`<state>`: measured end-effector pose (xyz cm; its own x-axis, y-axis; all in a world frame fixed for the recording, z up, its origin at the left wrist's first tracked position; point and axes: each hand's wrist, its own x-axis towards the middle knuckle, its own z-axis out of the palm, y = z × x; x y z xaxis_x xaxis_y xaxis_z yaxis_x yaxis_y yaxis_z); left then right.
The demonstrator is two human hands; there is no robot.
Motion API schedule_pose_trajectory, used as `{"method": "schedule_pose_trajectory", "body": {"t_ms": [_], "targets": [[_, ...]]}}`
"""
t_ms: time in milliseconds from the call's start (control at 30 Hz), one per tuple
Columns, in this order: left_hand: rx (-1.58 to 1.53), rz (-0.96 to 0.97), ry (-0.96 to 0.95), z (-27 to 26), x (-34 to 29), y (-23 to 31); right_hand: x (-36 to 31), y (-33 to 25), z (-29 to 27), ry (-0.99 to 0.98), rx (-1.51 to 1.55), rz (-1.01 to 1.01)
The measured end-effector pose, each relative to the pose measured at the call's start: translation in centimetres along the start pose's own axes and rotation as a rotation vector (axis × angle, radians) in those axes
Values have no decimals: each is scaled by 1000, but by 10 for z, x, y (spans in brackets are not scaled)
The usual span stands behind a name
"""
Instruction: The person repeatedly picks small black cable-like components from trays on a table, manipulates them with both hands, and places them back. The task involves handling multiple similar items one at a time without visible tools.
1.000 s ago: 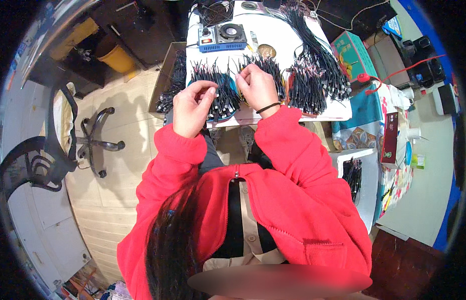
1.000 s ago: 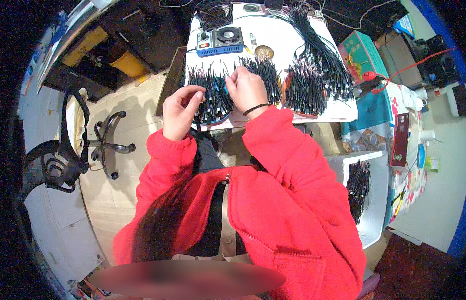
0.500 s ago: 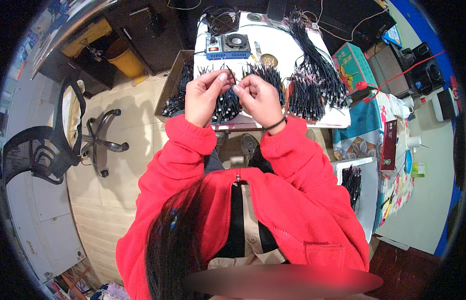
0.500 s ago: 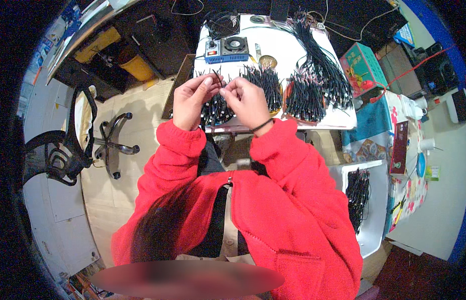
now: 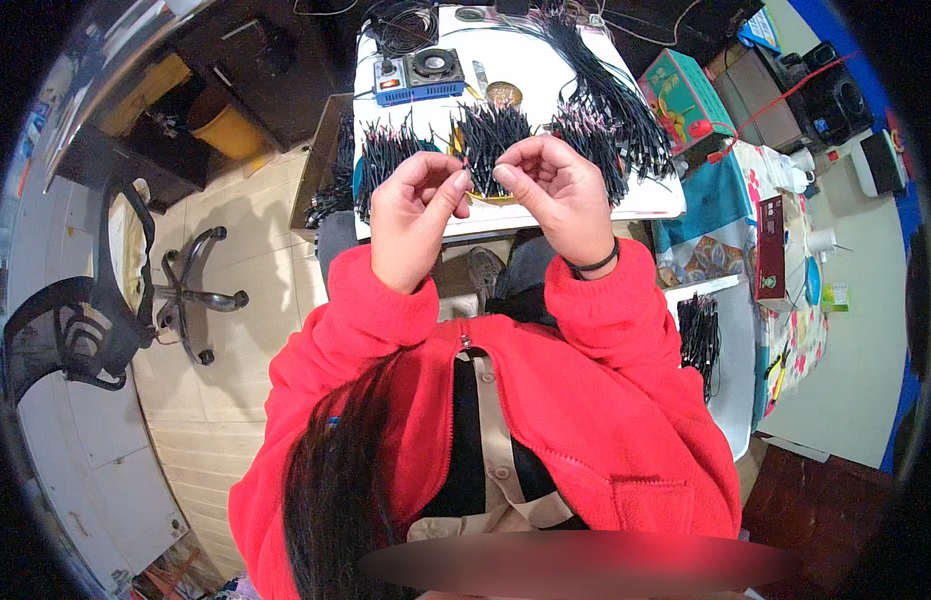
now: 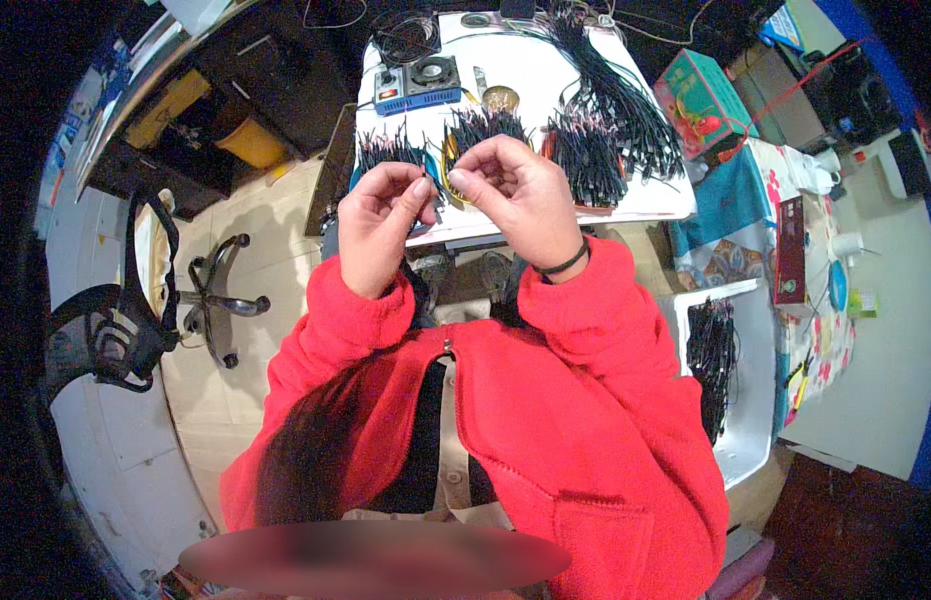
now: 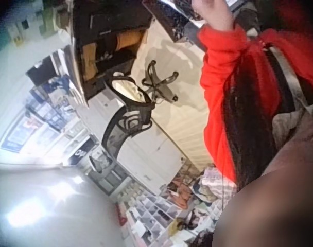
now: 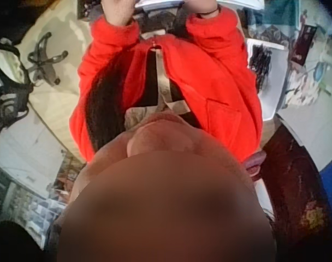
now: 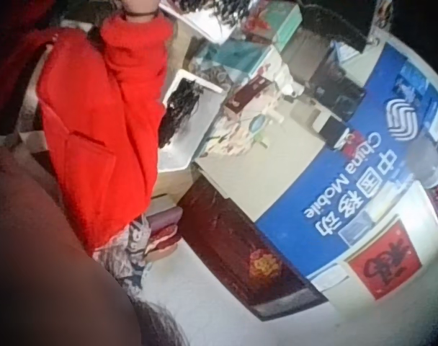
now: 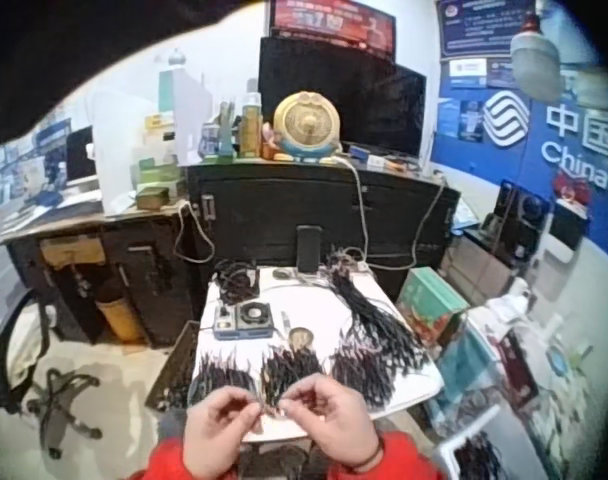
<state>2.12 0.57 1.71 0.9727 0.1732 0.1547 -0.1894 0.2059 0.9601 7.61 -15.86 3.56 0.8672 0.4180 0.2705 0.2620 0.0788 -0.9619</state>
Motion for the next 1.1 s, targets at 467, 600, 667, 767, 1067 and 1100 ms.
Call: {"method": "schedule_pose_trajectory", "body": {"t_ms": [467,600,667,767,1067,1100], "targets": [[-71,-82,-9,4,-6,-4,-6,2,9,51,46,28],[308,173,110,8,-8,-8,-18,7,20,175,-322,-165],[476,327,141,9,-9,-10,-21,12,31,219,-586,-442],[567,360,148,6,-11,-14,-17,21,39,241,-688,-660],[-173,-157,69,-21,4,-32,19,49,-23,259,-759,-143],[-192,-174,59,-23,5,-34,27,57,-28,234,-842,-65]]}}
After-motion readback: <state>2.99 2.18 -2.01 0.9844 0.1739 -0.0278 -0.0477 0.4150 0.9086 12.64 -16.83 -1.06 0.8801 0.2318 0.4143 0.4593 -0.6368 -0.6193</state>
